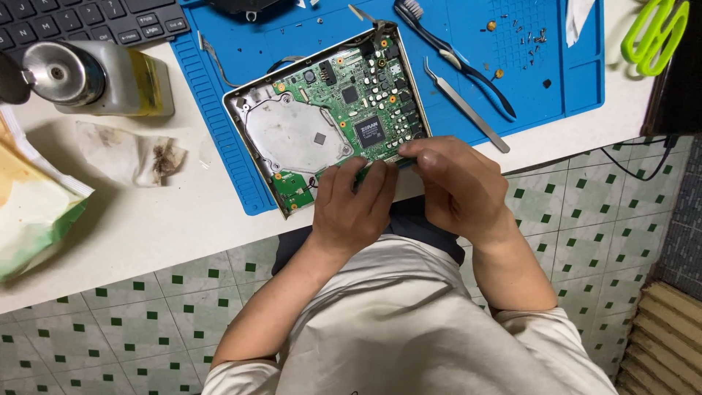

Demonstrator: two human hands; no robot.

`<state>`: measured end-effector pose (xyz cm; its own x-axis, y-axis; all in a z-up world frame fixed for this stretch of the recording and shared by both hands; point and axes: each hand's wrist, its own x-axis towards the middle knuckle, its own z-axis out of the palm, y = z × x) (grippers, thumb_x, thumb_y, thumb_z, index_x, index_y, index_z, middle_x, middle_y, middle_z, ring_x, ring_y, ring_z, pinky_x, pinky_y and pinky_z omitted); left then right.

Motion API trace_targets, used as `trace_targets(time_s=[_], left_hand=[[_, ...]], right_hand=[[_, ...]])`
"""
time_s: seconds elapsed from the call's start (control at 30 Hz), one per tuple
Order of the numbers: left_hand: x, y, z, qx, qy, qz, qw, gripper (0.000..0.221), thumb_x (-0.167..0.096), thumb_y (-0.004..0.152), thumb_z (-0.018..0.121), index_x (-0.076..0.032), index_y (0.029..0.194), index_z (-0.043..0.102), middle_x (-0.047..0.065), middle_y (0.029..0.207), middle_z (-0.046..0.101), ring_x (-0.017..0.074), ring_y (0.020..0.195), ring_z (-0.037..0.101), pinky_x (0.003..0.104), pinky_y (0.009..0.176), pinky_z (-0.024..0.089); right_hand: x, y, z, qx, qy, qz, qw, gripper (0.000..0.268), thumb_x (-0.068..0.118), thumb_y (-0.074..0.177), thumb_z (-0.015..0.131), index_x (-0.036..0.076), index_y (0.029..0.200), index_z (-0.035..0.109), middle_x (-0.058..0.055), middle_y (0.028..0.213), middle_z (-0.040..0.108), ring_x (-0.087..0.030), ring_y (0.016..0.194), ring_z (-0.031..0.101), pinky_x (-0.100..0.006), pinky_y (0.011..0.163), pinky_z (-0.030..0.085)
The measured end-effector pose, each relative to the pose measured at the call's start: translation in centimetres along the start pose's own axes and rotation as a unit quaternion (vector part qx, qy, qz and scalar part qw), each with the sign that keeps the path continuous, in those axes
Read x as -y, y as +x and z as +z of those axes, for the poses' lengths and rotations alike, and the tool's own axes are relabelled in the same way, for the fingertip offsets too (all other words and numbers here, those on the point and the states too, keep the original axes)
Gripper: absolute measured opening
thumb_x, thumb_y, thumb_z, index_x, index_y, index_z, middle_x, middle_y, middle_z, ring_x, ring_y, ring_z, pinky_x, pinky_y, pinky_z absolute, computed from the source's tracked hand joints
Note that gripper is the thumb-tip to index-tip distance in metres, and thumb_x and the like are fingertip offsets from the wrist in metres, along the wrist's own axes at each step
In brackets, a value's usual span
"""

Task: Using a precision screwdriver to work on a circuit board, likely removing or installing screws during a repair or assembly process.

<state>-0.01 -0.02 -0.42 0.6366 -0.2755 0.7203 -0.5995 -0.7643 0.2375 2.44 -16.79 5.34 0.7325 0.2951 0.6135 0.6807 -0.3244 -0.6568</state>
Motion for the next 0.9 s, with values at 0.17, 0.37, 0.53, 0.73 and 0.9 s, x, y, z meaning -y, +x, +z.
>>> trace_targets(time_s=[0.17,0.37,0.53,0.73,0.9], left_hand=[[0.0,0.6,-0.2,-0.003,0.005,-0.002,1.0,0.024,-0.009,0.102,0.052,-0.01,0.094,0.075,0.008,0.095,0.067,0.0335,0.09,0.067,0.042,0.074,0.05],[-0.1,0.6,-0.1,-0.014,0.016,0.0,1.0,0.016,-0.01,0.1,0.061,-0.01,0.095,0.076,0.008,0.093,0.067,0.0324,0.09,0.066,0.041,0.073,0.05],[-0.2,0.3,0.0,-0.021,0.031,-0.002,0.999,0.015,-0.013,0.1,0.062,-0.011,0.096,0.076,0.007,0.095,0.067,0.0318,0.091,0.065,0.041,0.076,0.051],[-0.1,-0.1,0.1,-0.016,0.033,0.001,0.999,0.016,-0.013,0.1,0.059,-0.013,0.098,0.075,0.005,0.097,0.066,0.0304,0.093,0.065,0.041,0.078,0.051],[-0.1,0.0,-0.1,-0.012,0.015,-0.002,1.0,0.018,-0.012,0.101,0.056,-0.012,0.101,0.074,0.006,0.099,0.066,0.0315,0.091,0.066,0.042,0.077,0.051]], right_hand=[[-1.3,-1.1,-0.4,-0.026,-0.02,-0.003,0.999,0.063,-0.021,0.089,0.078,0.0,0.142,0.052,-0.029,0.103,0.066,-0.044,0.084,0.075,-0.049,0.063,0.065],[-1.1,-1.9,-0.2,-0.03,0.011,0.024,0.999,0.06,-0.024,0.092,0.068,0.001,0.142,0.049,-0.029,0.098,0.069,-0.045,0.077,0.076,-0.049,0.056,0.064],[-1.6,-1.9,-0.1,-0.036,0.013,-0.002,0.999,0.054,-0.02,0.094,0.064,-0.004,0.142,0.044,-0.032,0.099,0.07,-0.045,0.075,0.074,-0.052,0.058,0.064],[-2.5,-3.4,0.2,-0.072,0.028,-0.011,0.997,0.061,-0.021,0.098,0.058,-0.006,0.151,0.03,-0.035,0.104,0.067,-0.047,0.084,0.072,-0.056,0.071,0.063],[-2.0,-3.3,0.0,-0.074,-0.001,-0.02,0.997,0.059,-0.019,0.095,0.062,-0.005,0.146,0.036,-0.033,0.098,0.067,-0.047,0.08,0.072,-0.054,0.065,0.063]])
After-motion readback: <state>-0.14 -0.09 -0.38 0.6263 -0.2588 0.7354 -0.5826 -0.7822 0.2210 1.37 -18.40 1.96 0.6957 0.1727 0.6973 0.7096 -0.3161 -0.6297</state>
